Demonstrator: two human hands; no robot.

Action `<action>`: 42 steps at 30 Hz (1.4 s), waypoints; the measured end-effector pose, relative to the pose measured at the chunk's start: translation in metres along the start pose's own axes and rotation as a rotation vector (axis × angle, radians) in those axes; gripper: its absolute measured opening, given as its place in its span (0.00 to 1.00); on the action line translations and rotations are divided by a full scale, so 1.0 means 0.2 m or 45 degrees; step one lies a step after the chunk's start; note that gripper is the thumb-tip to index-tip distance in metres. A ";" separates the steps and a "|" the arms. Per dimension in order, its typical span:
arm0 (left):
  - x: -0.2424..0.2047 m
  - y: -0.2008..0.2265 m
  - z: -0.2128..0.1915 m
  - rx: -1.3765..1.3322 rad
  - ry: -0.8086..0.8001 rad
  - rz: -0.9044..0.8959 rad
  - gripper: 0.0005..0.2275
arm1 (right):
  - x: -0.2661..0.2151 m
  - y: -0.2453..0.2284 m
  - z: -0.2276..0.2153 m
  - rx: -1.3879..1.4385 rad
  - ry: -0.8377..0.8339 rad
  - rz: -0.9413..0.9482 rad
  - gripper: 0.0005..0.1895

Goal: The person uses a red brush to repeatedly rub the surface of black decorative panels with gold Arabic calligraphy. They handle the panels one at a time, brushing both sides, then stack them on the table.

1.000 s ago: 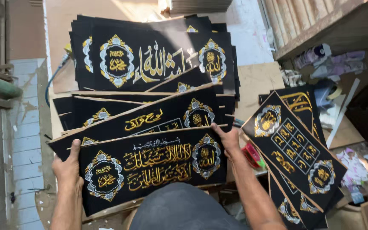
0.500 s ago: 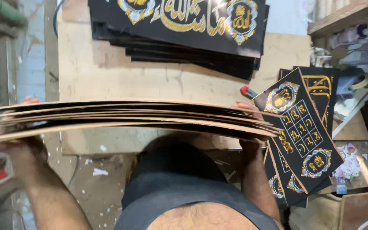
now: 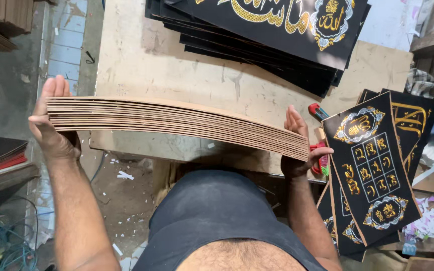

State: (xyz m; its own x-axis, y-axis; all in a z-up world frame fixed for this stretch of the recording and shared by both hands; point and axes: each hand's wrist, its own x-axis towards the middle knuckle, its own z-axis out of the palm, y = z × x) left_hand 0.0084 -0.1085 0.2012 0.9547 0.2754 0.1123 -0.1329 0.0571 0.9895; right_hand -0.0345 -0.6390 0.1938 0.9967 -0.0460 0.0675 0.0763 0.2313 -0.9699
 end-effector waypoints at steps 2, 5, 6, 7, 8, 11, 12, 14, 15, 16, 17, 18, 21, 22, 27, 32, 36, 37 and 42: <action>-0.01 -0.05 0.04 0.015 0.042 0.134 0.56 | 0.01 0.07 -0.03 0.038 0.053 -0.084 0.69; -0.01 -0.02 0.03 -0.086 -0.023 0.090 0.56 | -0.01 0.13 -0.03 0.150 -0.020 -0.006 0.70; 0.00 -0.01 0.02 -0.063 -0.032 0.085 0.54 | -0.02 0.14 -0.03 0.148 -0.026 0.001 0.70; 0.00 0.02 0.02 -0.044 -0.032 0.081 0.52 | -0.02 0.13 -0.03 0.143 -0.040 0.009 0.71; -0.01 0.05 0.02 -0.024 -0.033 0.077 0.50 | -0.02 0.11 -0.02 0.138 -0.053 0.017 0.71; -0.05 0.09 0.04 0.207 0.043 0.045 0.37 | -0.01 -0.02 0.01 -0.081 0.011 0.057 0.68; -0.05 0.10 0.04 0.135 0.120 -0.017 0.33 | -0.01 -0.09 0.04 -0.109 -0.001 -0.017 0.64; -0.07 0.08 0.07 -0.017 0.293 -0.133 0.25 | 0.03 -0.27 0.08 -0.171 -0.041 -0.168 0.59; -0.09 0.07 0.08 -0.030 0.338 -0.142 0.23 | 0.05 -0.36 0.11 -0.402 -0.048 -0.209 0.53; -0.11 0.06 0.08 -0.043 0.383 -0.152 0.21 | 0.09 -0.46 0.14 -0.631 -0.057 -0.252 0.48; -0.10 0.05 0.10 -0.067 0.418 -0.144 0.19 | 0.14 -0.55 0.17 -0.863 -0.060 -0.316 0.42; -0.09 0.04 0.11 -0.030 0.407 -0.164 0.18 | 0.18 -0.61 0.24 -0.974 -0.156 -0.357 0.36; -0.08 0.08 0.10 0.041 0.385 -0.204 0.18 | 0.32 -0.67 0.59 -1.235 -0.499 -0.421 0.20; -0.09 0.10 0.10 0.040 0.385 -0.213 0.18 | 0.37 -0.66 0.72 -1.276 -0.648 -0.396 0.16; -0.12 0.11 0.08 0.221 0.375 -0.124 0.19 | 0.62 -0.43 1.29 -1.464 -1.071 -0.125 0.14; -0.19 0.08 0.01 0.400 0.281 -0.035 0.19 | 0.72 -0.31 1.48 -1.220 -1.389 0.213 0.19; -0.23 0.10 -0.01 0.058 0.262 -0.155 0.24 | 0.65 -0.34 1.51 -1.490 -1.231 -0.012 0.24; -0.24 0.10 -0.01 0.056 0.249 -0.183 0.23 | 0.62 -0.35 1.51 -1.495 -1.198 -0.139 0.25; -0.25 0.16 -0.01 0.117 0.259 -0.212 0.21 | 0.52 -0.32 1.49 -1.625 -1.060 -0.371 0.22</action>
State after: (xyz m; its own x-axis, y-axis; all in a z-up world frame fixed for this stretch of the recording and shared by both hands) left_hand -0.0444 -0.1177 0.2271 0.8871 0.4572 -0.0641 0.0550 0.0331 0.9979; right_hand 0.0731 -0.3700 0.3328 0.7195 0.6938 -0.0309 0.6205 -0.6622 -0.4202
